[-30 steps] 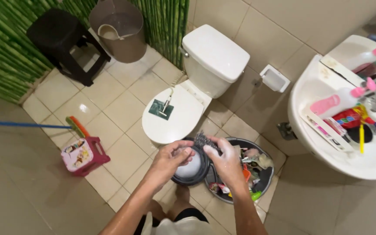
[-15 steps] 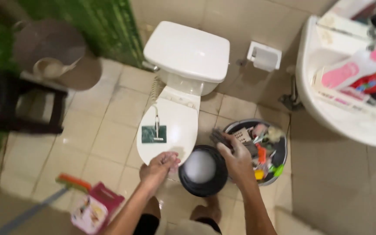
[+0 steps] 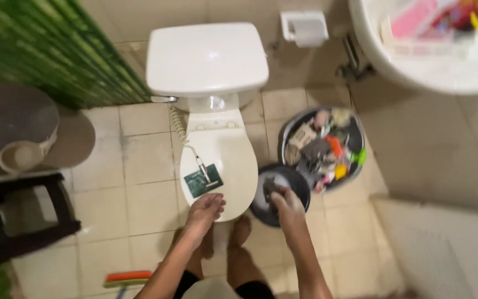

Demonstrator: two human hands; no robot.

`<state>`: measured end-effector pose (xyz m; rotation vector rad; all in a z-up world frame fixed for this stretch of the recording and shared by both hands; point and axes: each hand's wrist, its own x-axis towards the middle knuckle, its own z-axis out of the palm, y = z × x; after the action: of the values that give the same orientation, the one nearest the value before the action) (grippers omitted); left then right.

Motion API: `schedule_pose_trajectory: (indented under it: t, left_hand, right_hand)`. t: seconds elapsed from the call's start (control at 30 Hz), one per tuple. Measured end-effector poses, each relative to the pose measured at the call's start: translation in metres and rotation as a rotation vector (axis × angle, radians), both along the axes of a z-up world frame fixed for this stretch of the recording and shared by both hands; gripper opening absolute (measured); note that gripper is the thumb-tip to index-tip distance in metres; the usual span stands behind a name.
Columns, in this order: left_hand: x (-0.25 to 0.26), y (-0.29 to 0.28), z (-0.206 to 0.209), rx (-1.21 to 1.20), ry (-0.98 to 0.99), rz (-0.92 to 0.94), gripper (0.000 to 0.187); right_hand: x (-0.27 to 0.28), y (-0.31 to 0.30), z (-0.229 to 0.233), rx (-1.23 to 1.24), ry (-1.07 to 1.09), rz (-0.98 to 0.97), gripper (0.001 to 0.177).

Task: Cleaning a handheld bidet sprayer nozzle and cord using a sponge and soapy water.

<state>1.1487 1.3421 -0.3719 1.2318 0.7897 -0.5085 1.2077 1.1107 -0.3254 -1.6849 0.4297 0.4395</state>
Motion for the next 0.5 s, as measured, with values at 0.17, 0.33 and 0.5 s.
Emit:
schedule_pose_trajectory:
  t: [0.17,0.33,0.5]
  left_hand:
    - [-0.007,0.025,-0.048,-0.094,0.041,-0.140,0.037]
    - [-0.001,0.054,-0.113,0.048,0.263,-0.368,0.036]
    - [0.002,0.085,-0.124,-0.192,0.188,-0.322,0.042]
  right_hand:
    - [-0.038,0.003,-0.143,-0.051,0.096,-0.334,0.037]
    - [-0.073,0.018,-0.253,-0.245,0.154,-0.544,0.039]
    - [-0.107,0.042,-0.337,-0.293,0.385,-0.637,0.035]
